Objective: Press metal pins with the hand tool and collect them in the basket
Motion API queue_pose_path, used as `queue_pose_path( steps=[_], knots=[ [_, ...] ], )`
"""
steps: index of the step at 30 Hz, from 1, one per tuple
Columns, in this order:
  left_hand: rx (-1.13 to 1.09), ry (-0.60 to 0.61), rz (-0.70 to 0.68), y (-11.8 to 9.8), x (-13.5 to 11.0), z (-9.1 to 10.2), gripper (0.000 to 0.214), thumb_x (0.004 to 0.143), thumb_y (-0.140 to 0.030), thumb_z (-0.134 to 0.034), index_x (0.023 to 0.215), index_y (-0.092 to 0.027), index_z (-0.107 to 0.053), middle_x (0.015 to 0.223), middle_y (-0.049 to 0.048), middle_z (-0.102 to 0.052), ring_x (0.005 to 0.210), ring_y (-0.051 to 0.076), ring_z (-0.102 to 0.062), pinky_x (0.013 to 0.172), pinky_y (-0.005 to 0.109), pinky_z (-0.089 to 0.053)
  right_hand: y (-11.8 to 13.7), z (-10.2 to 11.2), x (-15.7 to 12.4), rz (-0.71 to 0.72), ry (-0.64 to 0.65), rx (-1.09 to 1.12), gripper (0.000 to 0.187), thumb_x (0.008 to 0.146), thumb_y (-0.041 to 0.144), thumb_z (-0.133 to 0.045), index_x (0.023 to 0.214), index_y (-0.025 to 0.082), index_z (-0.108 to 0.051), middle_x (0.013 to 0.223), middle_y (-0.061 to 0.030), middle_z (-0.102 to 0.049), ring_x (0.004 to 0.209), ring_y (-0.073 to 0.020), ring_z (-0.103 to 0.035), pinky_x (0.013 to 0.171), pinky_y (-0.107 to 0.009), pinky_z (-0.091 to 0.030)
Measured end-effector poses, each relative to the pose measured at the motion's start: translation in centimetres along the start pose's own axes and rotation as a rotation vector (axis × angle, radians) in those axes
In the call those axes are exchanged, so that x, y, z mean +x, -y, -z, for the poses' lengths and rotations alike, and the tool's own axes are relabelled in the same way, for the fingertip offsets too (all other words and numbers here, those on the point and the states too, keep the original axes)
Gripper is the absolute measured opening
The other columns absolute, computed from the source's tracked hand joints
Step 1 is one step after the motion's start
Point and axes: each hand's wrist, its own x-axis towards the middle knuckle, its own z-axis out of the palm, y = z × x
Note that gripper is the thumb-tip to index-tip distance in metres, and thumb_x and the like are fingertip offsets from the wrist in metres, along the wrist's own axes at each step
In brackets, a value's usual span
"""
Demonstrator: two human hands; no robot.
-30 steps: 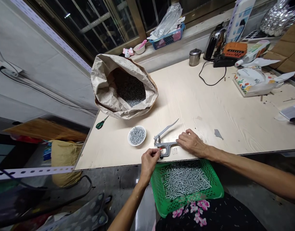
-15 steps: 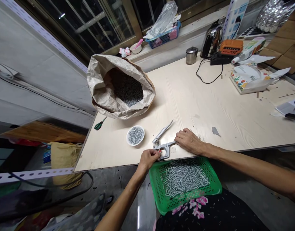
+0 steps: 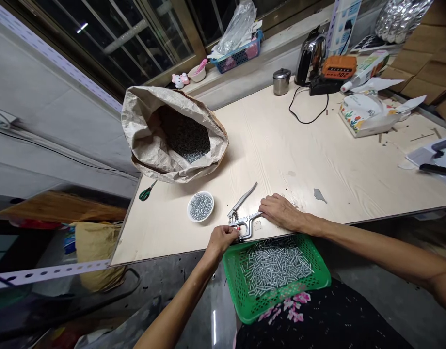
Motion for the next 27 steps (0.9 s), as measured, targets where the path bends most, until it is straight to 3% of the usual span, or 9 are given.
queue_pose_path(
  steps=[7, 17, 20, 23, 27],
  knots=[
    [-0.024, -0.017, -0.011, 0.3, 0.1, 0.0, 0.030, 0.053, -0.045, -0.059, 0.051, -0.015, -0.053, 0.048, -0.0036, -0.045, 0.049, 0.008, -0.035, 0.052, 0.023, -0.023, -0.2, 0.2, 0.0, -0.018, 0.038, 0.033, 0.016, 0.094, 0.023, -0.046, 0.083, 0.018, -0.056, 0.085, -0.0028, -0.059, 0.079, -0.0168, -0.047, 0.070, -0.032, -0.026],
    [-0.066, 0.066, 0.057, -0.4, 0.3, 0.3, 0.028, 0.050, -0.043, -0.061, 0.050, -0.015, -0.053, 0.045, -0.0040, -0.045, 0.046, 0.007, -0.033, 0.049, 0.023, -0.021, -0.1, 0.8, 0.0, -0.066, 0.086, 0.097, 0.014, 0.094, 0.025, -0.047, 0.087, 0.018, -0.058, 0.088, -0.0038, -0.061, 0.082, -0.0181, -0.048, 0.071, -0.032, -0.029],
    [-0.058, 0.059, 0.038, -0.1, 0.4, 0.2, 0.027, 0.052, -0.041, -0.061, 0.052, -0.015, -0.054, 0.046, -0.0042, -0.045, 0.047, 0.007, -0.034, 0.050, 0.023, -0.022, -1.1, 1.4, 1.5, -0.029, 0.112, 0.167, 0.015, 0.094, 0.031, -0.049, 0.096, 0.020, -0.059, 0.098, -0.0038, -0.062, 0.086, -0.0186, -0.048, 0.072, -0.032, -0.029],
    [-0.045, 0.049, 0.035, 0.1, 0.5, 0.0, 0.026, 0.053, -0.040, -0.061, 0.053, -0.014, -0.056, 0.049, -0.0034, -0.047, 0.049, 0.008, -0.036, 0.051, 0.023, -0.024, -2.1, 1.4, 4.0, -0.033, 0.077, 0.060, 0.017, 0.094, 0.026, -0.047, 0.107, 0.021, -0.058, 0.110, -0.0060, -0.060, 0.091, -0.0214, -0.046, 0.072, -0.034, -0.028],
    [-0.042, 0.028, 0.024, 0.3, 0.6, -0.3, 0.029, 0.054, -0.043, -0.063, 0.051, -0.015, -0.053, 0.047, -0.0043, -0.044, 0.048, 0.008, -0.034, 0.050, 0.023, -0.022, -2.4, 0.7, 7.2, 0.020, 0.164, -0.061, 0.018, 0.093, 0.018, -0.046, 0.083, 0.019, -0.062, 0.088, -0.0056, -0.062, 0.089, -0.0227, -0.044, 0.072, -0.035, -0.027]
  ],
)
